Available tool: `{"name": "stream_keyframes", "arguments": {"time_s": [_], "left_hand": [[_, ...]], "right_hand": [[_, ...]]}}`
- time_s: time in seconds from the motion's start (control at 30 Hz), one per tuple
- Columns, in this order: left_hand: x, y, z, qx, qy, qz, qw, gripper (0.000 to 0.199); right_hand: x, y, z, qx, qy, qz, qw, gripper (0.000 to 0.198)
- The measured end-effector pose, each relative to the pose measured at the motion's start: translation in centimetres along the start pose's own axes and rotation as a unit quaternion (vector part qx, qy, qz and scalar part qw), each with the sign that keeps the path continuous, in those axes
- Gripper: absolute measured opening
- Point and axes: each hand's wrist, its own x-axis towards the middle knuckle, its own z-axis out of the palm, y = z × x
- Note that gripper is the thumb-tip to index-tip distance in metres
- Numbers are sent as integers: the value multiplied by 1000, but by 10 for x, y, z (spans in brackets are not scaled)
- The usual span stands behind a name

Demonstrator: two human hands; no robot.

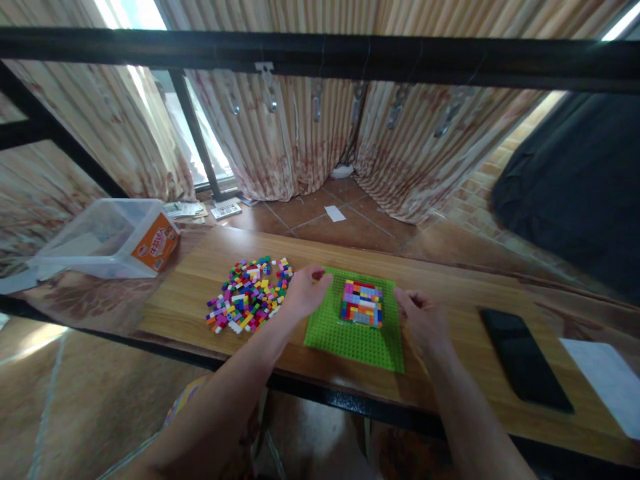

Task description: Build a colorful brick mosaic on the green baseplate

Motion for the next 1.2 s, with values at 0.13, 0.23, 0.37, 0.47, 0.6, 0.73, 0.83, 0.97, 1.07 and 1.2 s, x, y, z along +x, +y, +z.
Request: {"name": "stream_keyframes", "arguments": {"time_s": [0.13, 0.23, 0.37, 0.47, 0.6, 0.73, 0.83, 0.97, 1.07, 1.2], "left_hand": [[19, -21, -50, 28, 24, -3, 999, 18], [20, -32, -79, 125, 8, 12, 992, 20], [13, -34, -90, 212, -45, 23, 976, 24], [8, -29, -87, 257, -82, 25, 963, 27], [1, -22, -82, 316, -112, 44, 941, 26], [-4, -18, -78, 349, -117, 54, 928, 23], [-4, -16, -77, 350, -121, 65, 927, 22], [-1, -13, -76, 297, -100, 75, 947, 18], [0, -9, -64, 172, -95, 107, 975, 14], [-9, 2, -29, -73, -145, 106, 981, 8]], "right_hand": [[-2, -3, -1, -24, 4, -4, 1000, 40], [-4, -4, -2, -81, -1, -12, 997, 37], [-3, -2, -3, -130, -13, -5, 991, 38], [-4, -1, -2, -146, -31, -12, 989, 40], [-5, -2, 0, -161, -50, -38, 985, 39], [-5, -3, 2, -167, -43, -54, 984, 39], [-5, -3, 2, -168, -39, -62, 983, 39], [-7, -6, 4, -125, -28, -75, 989, 36], [-10, -10, 9, -79, -12, -105, 991, 31], [-17, -13, 16, -17, -65, -132, 989, 26]]}}
